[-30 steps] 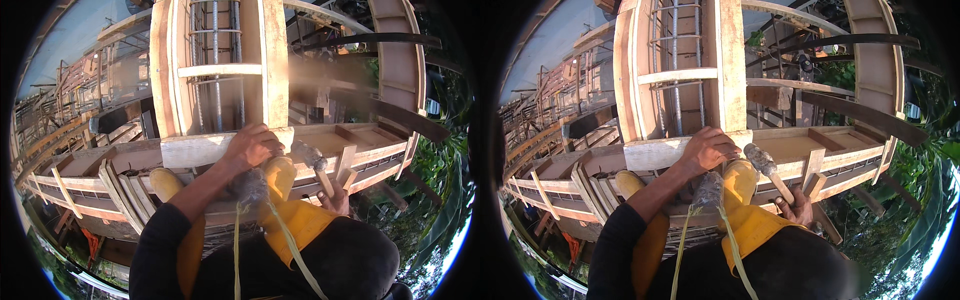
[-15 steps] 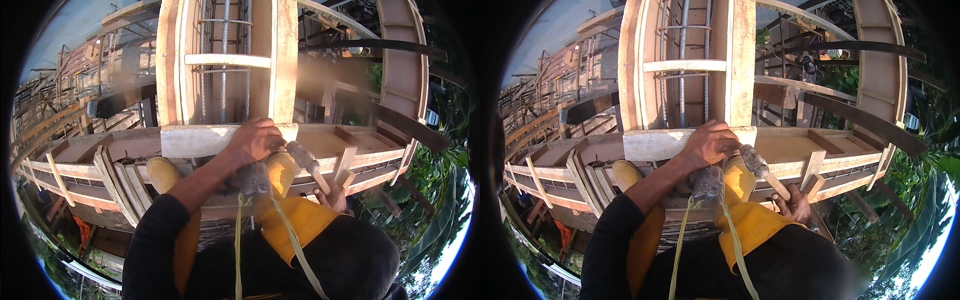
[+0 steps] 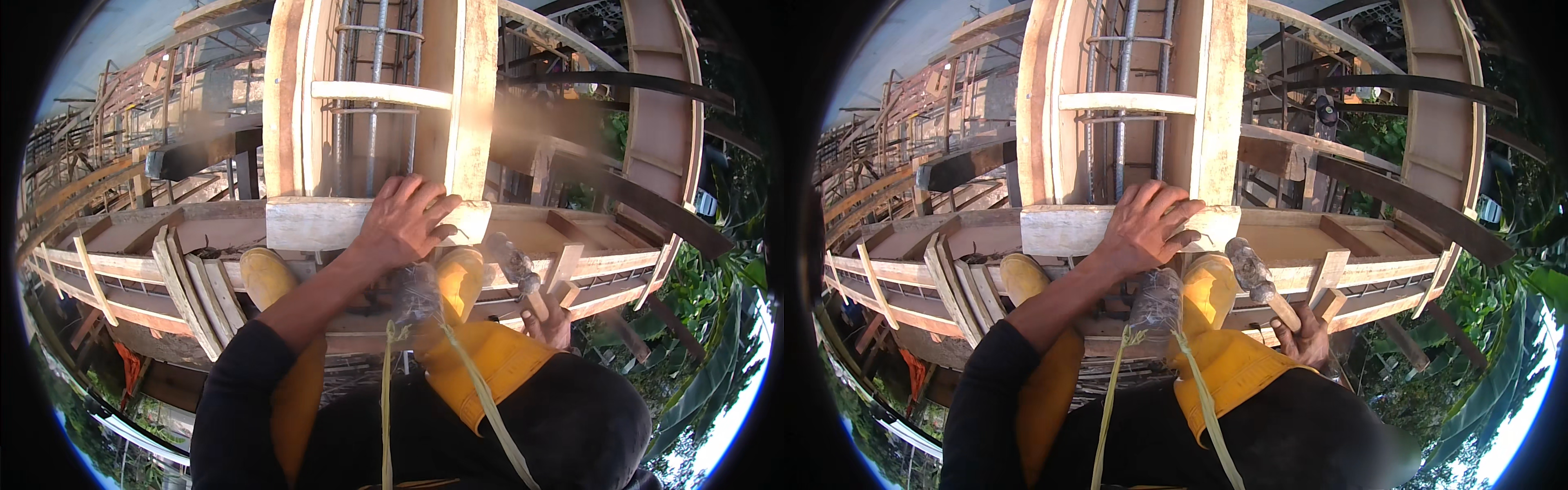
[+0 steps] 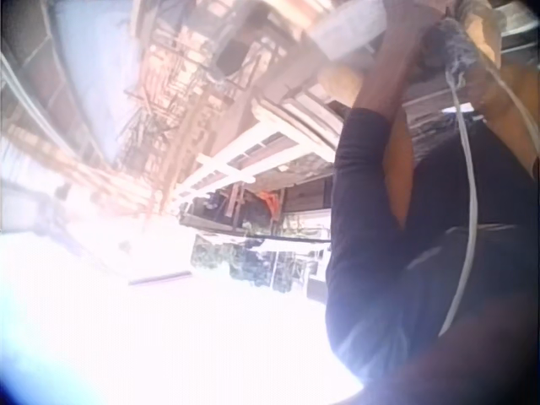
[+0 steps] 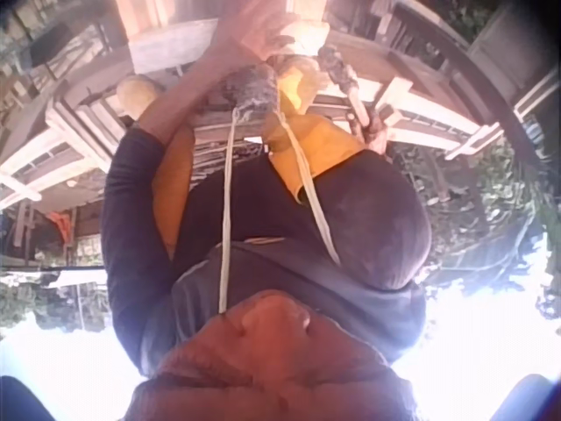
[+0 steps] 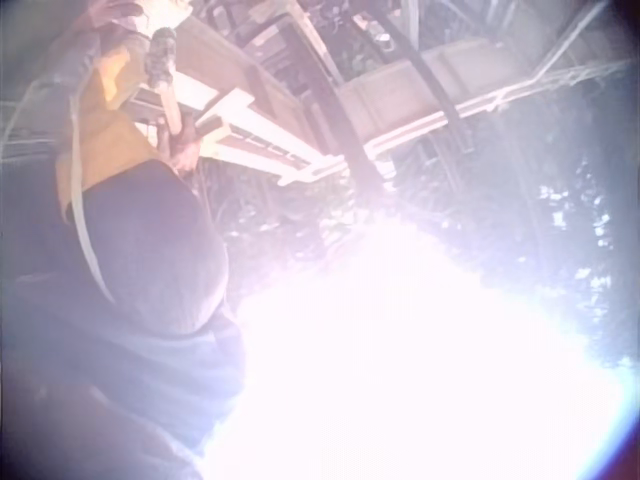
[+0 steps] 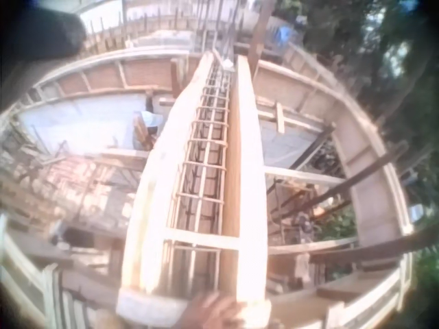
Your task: The person builds a wooden structure by positioning wood pieces and hammering nails into them while standing on the framework.
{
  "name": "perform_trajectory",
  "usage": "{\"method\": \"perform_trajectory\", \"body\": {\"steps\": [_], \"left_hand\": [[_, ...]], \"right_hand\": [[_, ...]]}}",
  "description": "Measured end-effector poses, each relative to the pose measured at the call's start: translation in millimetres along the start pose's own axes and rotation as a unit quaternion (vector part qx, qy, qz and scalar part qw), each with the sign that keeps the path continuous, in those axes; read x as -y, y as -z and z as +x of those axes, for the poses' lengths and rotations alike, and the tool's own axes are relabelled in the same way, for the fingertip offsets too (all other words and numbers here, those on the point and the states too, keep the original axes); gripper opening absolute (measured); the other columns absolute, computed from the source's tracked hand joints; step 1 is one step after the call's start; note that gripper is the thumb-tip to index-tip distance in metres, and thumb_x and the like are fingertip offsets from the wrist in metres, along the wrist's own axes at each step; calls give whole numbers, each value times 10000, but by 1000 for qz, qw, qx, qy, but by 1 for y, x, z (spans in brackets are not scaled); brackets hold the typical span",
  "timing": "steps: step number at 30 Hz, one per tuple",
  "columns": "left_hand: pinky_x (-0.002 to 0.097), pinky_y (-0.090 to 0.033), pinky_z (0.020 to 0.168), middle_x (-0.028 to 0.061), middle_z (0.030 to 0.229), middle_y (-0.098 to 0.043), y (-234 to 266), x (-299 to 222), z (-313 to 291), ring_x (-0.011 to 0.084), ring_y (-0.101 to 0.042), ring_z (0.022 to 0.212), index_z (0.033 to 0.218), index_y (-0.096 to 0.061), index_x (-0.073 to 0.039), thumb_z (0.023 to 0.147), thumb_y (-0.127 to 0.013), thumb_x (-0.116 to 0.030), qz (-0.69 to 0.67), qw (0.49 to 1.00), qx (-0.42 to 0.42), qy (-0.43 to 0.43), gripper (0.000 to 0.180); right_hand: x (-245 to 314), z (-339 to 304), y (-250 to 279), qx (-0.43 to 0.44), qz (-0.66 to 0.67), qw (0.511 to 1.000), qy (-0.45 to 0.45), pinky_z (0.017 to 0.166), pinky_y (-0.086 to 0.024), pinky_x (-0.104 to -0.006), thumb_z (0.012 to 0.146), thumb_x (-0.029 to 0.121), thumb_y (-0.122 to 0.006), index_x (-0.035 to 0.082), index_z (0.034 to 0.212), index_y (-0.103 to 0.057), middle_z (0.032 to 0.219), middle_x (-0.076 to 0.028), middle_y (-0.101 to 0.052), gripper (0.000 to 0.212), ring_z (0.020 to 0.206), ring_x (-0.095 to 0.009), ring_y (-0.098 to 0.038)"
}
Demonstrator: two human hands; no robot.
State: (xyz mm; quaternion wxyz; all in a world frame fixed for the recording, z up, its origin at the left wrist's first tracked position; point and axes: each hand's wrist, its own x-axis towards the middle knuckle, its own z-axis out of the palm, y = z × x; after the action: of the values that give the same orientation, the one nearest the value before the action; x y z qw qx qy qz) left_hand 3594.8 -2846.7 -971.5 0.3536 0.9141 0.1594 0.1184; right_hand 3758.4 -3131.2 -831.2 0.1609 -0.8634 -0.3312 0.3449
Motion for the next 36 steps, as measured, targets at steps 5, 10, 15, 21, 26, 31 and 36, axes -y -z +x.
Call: {"method": "perform_trajectory", "body": {"steps": [5, 10, 15, 21, 26, 31, 36], "left_hand": [[453, -562, 798, 125, 928, -730, 6, 3, 6, 307, -724, 888, 959, -721, -62, 1031, -461, -601, 58, 950, 219, 214, 603], [460, -576, 735, 146, 831, -736, 5, 6, 8, 321, -745, 809, 920, -741, -64, 1051, -395, -628, 47, 960, 200, 192, 675], [457, -578, 757, 147, 904, -751, 9, 7, 4, 317, -750, 869, 977, -739, -69, 1052, -346, -654, 40, 951, 231, 202, 709], [460, -581, 792, 146, 961, -759, 10, 7, 10, 313, -752, 899, 1033, -734, -74, 1051, -331, -663, 32, 957, 216, 193, 714], [383, -563, 852, 124, 999, -766, 17, 2, 15, 273, -740, 968, 1041, -757, -86, 1057, -317, -658, 47, 933, 279, 224, 722], [423, -588, 747, 145, 888, -753, -3, 11, -1, 280, -754, 826, 981, -730, -66, 1050, -360, -653, 50, 965, 183, 183, 697], [441, -580, 786, 160, 884, -756, 10, 7, 11, 315, -752, 849, 1017, -723, -59, 1044, -391, -645, 21, 946, 243, 212, 674]], "right_hand": [[-3, 8, 4, 51, 71, 996, 0, 612, -524, -381, 964, 306, -741, 31, 1062, -642, 740, -116, -674, 308, 660, -248, -687], [-47, 5, -8, 11, 110, 987, 114, 607, -528, -364, 908, 296, -782, 28, 1050, -641, 751, -115, -689, 335, 685, -242, -710], [-30, 23, -11, 32, 73, 995, 58, 587, -531, -359, 908, 247, -767, 17, 1037, -645, 736, -107, -697, 291, 657, -237, -719], [-36, 30, -11, 48, 63, 990, 114, 579, -511, -351, 905, 249, -770, 25, 1005, -651, 705, -71, -678, 273, 618, -199, -661], [-3, 30, 2, 14, 66, 993, 99, 615, -534, -351, 921, 176, -756, 14, 1015, -659, 804, -92, -717, 211, 686, -208, -699], [-48, 34, -7, 95, 74, 990, 75, 595, -531, -363, 885, 187, -775, 19, 969, -659, 735, -89, -698, 221, 633, -210, -682], [12, 37, -11, 4, 118, 983, 138, 559, -501, -370, 950, 242, -718, 19, 913, -648, 660, -96, -647, 236, 579, -230, -639]]}}
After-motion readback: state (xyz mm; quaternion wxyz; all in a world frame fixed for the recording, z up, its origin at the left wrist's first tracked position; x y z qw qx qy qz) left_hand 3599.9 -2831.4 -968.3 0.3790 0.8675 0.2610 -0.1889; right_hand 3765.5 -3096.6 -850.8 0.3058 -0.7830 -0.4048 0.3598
